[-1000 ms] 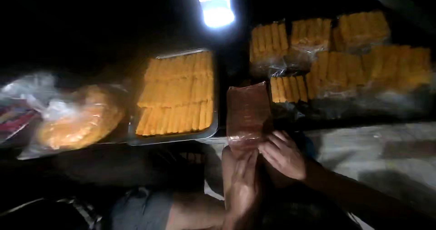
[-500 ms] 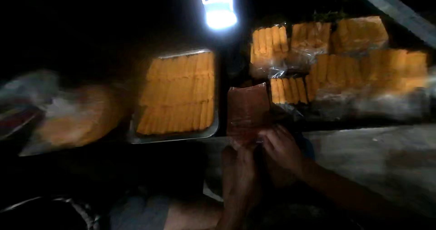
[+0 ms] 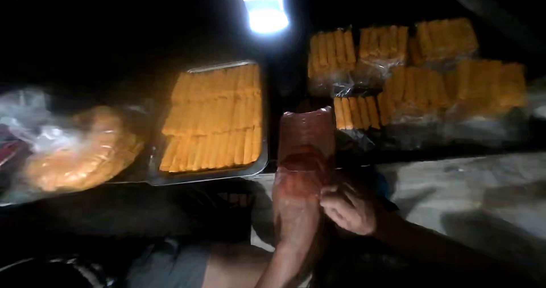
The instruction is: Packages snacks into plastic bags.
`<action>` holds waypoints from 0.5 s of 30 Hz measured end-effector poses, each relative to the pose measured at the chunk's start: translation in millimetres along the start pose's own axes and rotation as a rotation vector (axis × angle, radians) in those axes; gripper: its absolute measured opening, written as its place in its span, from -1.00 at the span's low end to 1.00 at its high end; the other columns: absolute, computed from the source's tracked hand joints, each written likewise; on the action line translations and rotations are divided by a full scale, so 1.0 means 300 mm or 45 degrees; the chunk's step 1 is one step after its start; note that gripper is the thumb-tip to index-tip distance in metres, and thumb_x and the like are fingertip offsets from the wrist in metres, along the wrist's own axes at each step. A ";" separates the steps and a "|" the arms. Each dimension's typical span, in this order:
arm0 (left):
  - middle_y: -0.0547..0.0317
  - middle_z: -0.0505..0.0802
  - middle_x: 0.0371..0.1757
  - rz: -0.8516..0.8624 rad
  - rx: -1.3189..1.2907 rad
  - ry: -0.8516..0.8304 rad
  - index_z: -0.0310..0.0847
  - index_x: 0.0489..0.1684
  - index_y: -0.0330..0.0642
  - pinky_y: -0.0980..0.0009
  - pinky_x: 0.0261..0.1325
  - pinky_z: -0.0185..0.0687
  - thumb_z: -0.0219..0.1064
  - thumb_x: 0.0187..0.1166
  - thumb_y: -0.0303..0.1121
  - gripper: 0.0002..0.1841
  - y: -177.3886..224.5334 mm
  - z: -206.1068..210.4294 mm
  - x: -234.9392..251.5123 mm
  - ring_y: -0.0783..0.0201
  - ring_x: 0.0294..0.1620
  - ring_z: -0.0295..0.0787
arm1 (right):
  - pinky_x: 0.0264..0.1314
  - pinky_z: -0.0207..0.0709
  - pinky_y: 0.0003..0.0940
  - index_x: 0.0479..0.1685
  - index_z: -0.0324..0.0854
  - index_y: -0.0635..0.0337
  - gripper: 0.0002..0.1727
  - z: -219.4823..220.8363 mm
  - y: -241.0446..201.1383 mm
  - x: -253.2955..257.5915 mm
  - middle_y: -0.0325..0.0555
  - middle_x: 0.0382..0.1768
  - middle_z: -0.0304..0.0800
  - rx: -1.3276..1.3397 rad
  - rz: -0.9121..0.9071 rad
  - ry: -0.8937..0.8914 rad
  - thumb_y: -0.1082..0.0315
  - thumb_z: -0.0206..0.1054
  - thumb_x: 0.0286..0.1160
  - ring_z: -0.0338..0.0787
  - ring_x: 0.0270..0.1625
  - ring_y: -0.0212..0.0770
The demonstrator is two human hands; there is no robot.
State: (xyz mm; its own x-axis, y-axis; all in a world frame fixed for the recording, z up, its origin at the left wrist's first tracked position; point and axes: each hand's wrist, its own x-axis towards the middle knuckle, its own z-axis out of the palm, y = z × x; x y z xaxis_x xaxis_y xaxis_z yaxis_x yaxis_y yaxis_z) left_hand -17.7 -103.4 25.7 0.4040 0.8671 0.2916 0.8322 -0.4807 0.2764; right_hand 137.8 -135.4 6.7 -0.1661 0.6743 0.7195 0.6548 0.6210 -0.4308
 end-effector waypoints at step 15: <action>0.10 0.56 0.68 0.032 -1.117 -0.419 0.31 0.73 -0.29 0.40 0.71 0.33 0.00 0.83 -0.01 -0.37 -0.094 -0.097 0.014 0.45 0.66 0.44 | 0.83 0.12 0.13 0.46 0.52 -0.19 -0.62 -0.147 0.027 0.138 -0.13 0.55 0.59 0.015 -0.083 -0.262 0.17 0.13 0.71 0.36 0.76 -0.05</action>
State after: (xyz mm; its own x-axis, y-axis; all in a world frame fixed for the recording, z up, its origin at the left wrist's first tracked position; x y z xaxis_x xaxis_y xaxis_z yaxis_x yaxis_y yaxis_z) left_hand -50.4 -90.1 45.6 0.6166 0.7841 0.0704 0.2915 -0.3105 0.9047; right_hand 168.6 -120.1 57.1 -0.3558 0.6990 0.6203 0.6292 0.6699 -0.3940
